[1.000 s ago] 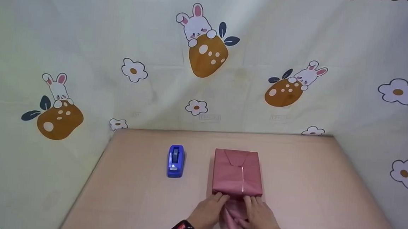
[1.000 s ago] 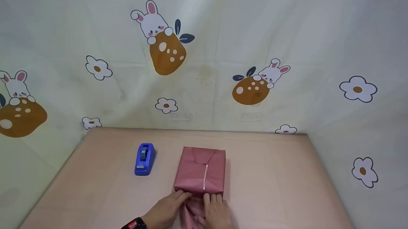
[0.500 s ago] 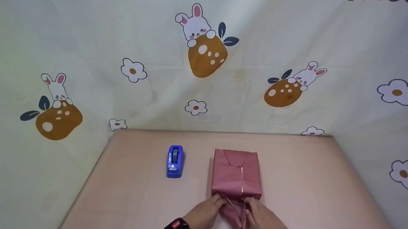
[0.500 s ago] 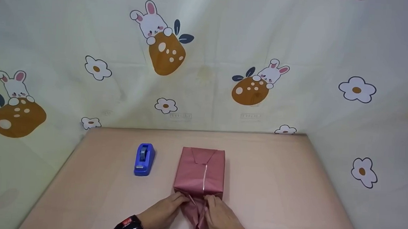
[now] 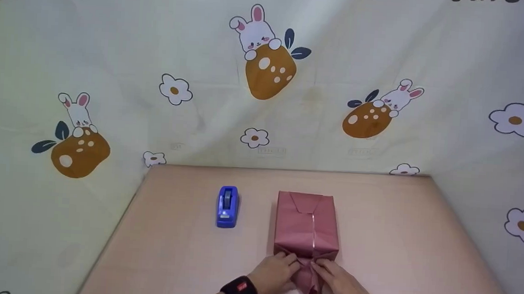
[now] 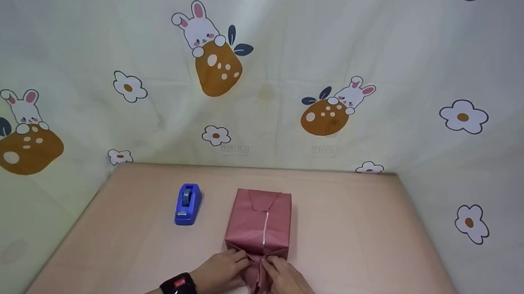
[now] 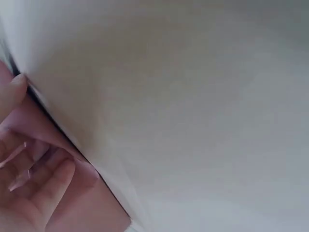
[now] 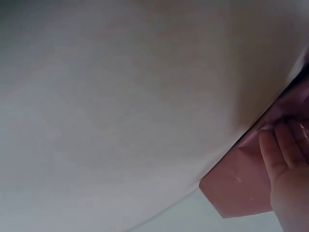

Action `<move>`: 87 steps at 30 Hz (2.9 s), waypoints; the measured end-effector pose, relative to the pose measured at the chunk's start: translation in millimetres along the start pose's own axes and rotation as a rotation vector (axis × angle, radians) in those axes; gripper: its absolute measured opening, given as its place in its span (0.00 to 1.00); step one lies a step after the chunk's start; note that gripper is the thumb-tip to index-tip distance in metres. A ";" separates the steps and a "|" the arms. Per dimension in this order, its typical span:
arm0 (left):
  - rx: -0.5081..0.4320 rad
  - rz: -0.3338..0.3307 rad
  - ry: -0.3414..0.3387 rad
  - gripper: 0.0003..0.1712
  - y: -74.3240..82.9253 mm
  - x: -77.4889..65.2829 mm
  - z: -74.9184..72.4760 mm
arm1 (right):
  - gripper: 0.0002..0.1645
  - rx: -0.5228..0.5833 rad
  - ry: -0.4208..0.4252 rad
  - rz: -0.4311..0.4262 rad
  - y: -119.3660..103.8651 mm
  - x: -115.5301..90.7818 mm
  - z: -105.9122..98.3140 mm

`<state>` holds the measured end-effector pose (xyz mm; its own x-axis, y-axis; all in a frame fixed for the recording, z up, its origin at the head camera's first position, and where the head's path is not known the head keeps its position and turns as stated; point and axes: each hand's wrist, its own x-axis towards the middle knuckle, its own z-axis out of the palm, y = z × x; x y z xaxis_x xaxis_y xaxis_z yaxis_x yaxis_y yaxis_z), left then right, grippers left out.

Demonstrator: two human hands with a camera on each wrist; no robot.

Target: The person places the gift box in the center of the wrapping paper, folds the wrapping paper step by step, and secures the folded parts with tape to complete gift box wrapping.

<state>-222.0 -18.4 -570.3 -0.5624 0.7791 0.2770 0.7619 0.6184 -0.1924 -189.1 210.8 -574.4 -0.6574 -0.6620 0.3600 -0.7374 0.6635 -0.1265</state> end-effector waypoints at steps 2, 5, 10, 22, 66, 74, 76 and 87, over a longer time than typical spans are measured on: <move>0.028 0.016 0.026 0.18 0.3 2.6 0.5 | 0.40 0.036 -0.038 0.044 -1.5 0.6 -2.1; 0.033 0.042 0.046 0.11 -2.2 4.9 -1.2 | 0.36 0.112 -0.079 0.140 -4.2 3.0 -4.1; -0.136 0.042 0.008 0.07 -12.0 4.2 -7.2 | 0.24 0.137 -0.007 0.191 -4.3 9.7 -1.5; -0.353 -0.080 -0.021 0.15 -8.6 2.6 -14.7 | 0.32 0.297 -0.074 0.233 4.0 18.0 -10.8; -0.357 -0.055 0.025 0.15 -2.2 2.5 -17.6 | 0.10 0.432 0.186 0.384 -43.0 38.7 -30.8; -0.391 -0.035 0.033 0.14 -3.2 4.4 -17.6 | 0.12 0.823 0.106 0.506 -37.4 34.4 -37.4; -0.415 -0.035 0.008 0.14 -4.6 4.5 -17.3 | 0.24 0.770 -0.017 0.458 -29.7 30.2 -43.8; -0.371 -0.122 -0.007 0.19 -8.8 3.4 -15.1 | 0.15 0.030 0.068 0.133 3.1 12.8 -15.5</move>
<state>-225.8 -22.8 -553.5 -0.6574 0.7035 0.2701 0.7529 0.6285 0.1955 -197.3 209.8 -555.9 -0.7384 -0.5431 0.3997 -0.6493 0.7325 -0.2043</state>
